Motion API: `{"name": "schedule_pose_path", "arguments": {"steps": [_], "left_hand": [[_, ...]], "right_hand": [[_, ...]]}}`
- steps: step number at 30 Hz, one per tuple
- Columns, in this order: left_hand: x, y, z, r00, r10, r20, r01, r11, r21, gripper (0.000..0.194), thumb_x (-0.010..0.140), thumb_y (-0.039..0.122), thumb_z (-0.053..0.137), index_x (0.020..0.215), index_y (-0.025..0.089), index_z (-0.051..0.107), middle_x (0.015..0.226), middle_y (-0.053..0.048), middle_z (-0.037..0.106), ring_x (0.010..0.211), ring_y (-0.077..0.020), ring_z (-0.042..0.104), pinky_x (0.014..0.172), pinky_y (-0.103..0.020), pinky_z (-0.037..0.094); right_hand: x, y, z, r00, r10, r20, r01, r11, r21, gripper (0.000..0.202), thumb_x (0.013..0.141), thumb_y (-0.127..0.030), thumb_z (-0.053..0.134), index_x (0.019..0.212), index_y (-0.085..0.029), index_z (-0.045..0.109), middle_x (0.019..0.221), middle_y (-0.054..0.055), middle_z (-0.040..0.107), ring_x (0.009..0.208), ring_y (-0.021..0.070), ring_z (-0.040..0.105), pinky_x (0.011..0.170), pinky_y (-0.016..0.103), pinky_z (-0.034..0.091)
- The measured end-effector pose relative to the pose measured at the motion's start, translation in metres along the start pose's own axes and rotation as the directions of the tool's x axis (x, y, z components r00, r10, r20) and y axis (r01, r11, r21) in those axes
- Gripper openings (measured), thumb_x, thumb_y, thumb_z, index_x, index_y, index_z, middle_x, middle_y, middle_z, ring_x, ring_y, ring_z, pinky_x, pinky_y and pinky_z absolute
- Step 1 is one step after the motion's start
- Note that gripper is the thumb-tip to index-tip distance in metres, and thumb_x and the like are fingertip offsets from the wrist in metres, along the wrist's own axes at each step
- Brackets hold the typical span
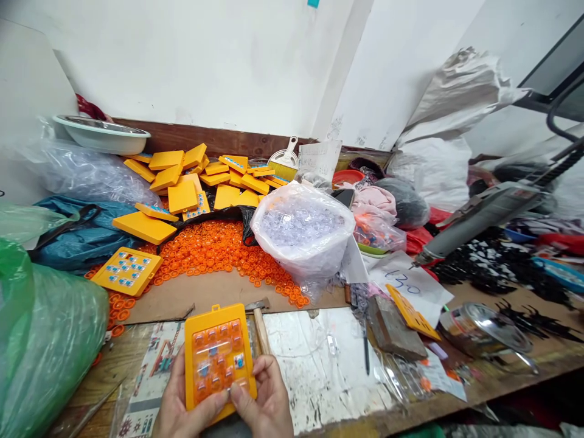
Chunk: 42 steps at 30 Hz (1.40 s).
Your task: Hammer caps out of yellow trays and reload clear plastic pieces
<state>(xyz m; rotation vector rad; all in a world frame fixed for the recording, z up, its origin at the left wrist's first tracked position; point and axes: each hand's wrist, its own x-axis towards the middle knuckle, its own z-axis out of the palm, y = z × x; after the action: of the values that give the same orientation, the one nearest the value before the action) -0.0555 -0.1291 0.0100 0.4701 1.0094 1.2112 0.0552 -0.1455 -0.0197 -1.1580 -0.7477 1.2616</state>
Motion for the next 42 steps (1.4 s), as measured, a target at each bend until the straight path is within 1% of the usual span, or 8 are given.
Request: {"name": "schedule_pose_path", "arguments": {"steps": [6,9,12,17,23,34,38,42], "left_hand": [[-0.001,0.007,0.003,0.992,-0.125,0.005,0.124,0.988,-0.087,0.12,0.047,0.025,0.089,0.142,0.018,0.018,0.101,-0.017,0.073,0.092,-0.0359,0.069,0.082,-0.042,0.054],[-0.003,0.016,0.006,0.988,-0.155,0.016,0.156,0.982,-0.104,0.123,0.046,0.024,0.09,0.144,0.017,0.015,0.097,-0.016,0.074,0.089,-0.0346,0.07,0.08,-0.041,0.055],[-0.003,0.019,0.008,0.984,-0.173,0.046,0.178,0.974,-0.143,0.125,0.044,0.021,0.089,0.144,0.017,0.015,0.099,-0.016,0.075,0.092,-0.036,0.069,0.08,-0.041,0.055],[-0.002,0.016,0.007,0.974,-0.213,0.082,0.224,0.959,-0.173,0.13,0.043,0.02,0.089,0.146,0.019,0.01,0.102,-0.017,0.074,0.095,-0.0397,0.068,0.083,-0.047,0.054],[-0.002,0.027,0.007,0.972,-0.222,0.082,0.232,0.96,-0.157,0.131,0.044,0.017,0.089,0.146,0.019,0.007,0.098,-0.017,0.074,0.092,-0.0392,0.069,0.086,-0.048,0.052],[0.006,0.037,-0.001,0.986,-0.168,0.006,0.165,0.966,-0.201,0.121,0.043,0.013,0.087,0.143,0.021,0.019,0.092,-0.012,0.076,0.087,-0.0376,0.071,0.076,-0.043,0.057],[0.003,0.042,0.0,0.982,-0.184,-0.031,0.175,0.964,-0.2,0.121,0.041,0.014,0.088,0.142,0.019,0.022,0.093,-0.013,0.076,0.088,-0.0371,0.071,0.076,-0.042,0.057],[0.002,0.043,-0.001,0.984,-0.171,-0.044,0.159,0.967,-0.2,0.118,0.04,0.015,0.087,0.14,0.019,0.024,0.091,-0.013,0.076,0.09,-0.0386,0.07,0.075,-0.043,0.057]], "right_hand": [[0.035,-0.058,-0.048,0.974,-0.148,-0.171,0.057,0.894,-0.444,0.047,0.063,-0.057,0.076,0.093,-0.022,0.066,0.088,0.01,0.072,0.08,0.0278,0.069,0.065,0.04,0.057],[0.073,-0.111,-0.074,0.85,-0.461,-0.255,0.174,0.703,-0.69,0.047,0.073,-0.053,0.068,0.107,-0.02,0.062,0.108,0.012,0.066,0.094,0.0279,0.064,0.084,0.047,0.053],[0.121,-0.156,-0.071,0.735,-0.67,-0.106,0.269,0.431,-0.861,0.031,0.087,-0.039,0.054,0.109,-0.017,0.059,0.121,0.011,0.06,0.111,0.0234,0.055,0.103,0.042,0.04],[0.205,-0.185,-0.032,0.876,-0.43,0.217,0.246,0.013,-0.969,0.023,0.091,-0.029,0.059,0.111,-0.019,0.061,0.119,0.006,0.061,0.108,0.0218,0.059,0.094,0.046,0.046],[0.246,-0.176,-0.015,0.951,-0.202,0.232,0.176,-0.26,-0.949,0.027,0.091,-0.033,0.059,0.114,-0.019,0.059,0.118,0.007,0.061,0.1,0.0204,0.062,0.085,0.043,0.052],[0.23,-0.174,-0.033,0.909,-0.348,0.228,0.17,-0.191,-0.967,0.022,0.091,-0.033,0.058,0.107,-0.018,0.062,0.111,0.005,0.064,0.096,0.019,0.063,0.084,0.041,0.052],[0.233,-0.17,-0.035,0.891,-0.413,0.187,0.18,-0.057,-0.982,0.022,0.091,-0.037,0.058,0.1,-0.017,0.063,0.103,0.004,0.065,0.089,0.0172,0.063,0.08,0.039,0.052],[0.222,-0.171,-0.028,0.821,-0.559,0.118,0.269,0.196,-0.943,0.019,0.089,-0.035,0.061,0.09,-0.016,0.062,0.099,0.003,0.065,0.09,0.0176,0.062,0.083,0.04,0.05]]}}
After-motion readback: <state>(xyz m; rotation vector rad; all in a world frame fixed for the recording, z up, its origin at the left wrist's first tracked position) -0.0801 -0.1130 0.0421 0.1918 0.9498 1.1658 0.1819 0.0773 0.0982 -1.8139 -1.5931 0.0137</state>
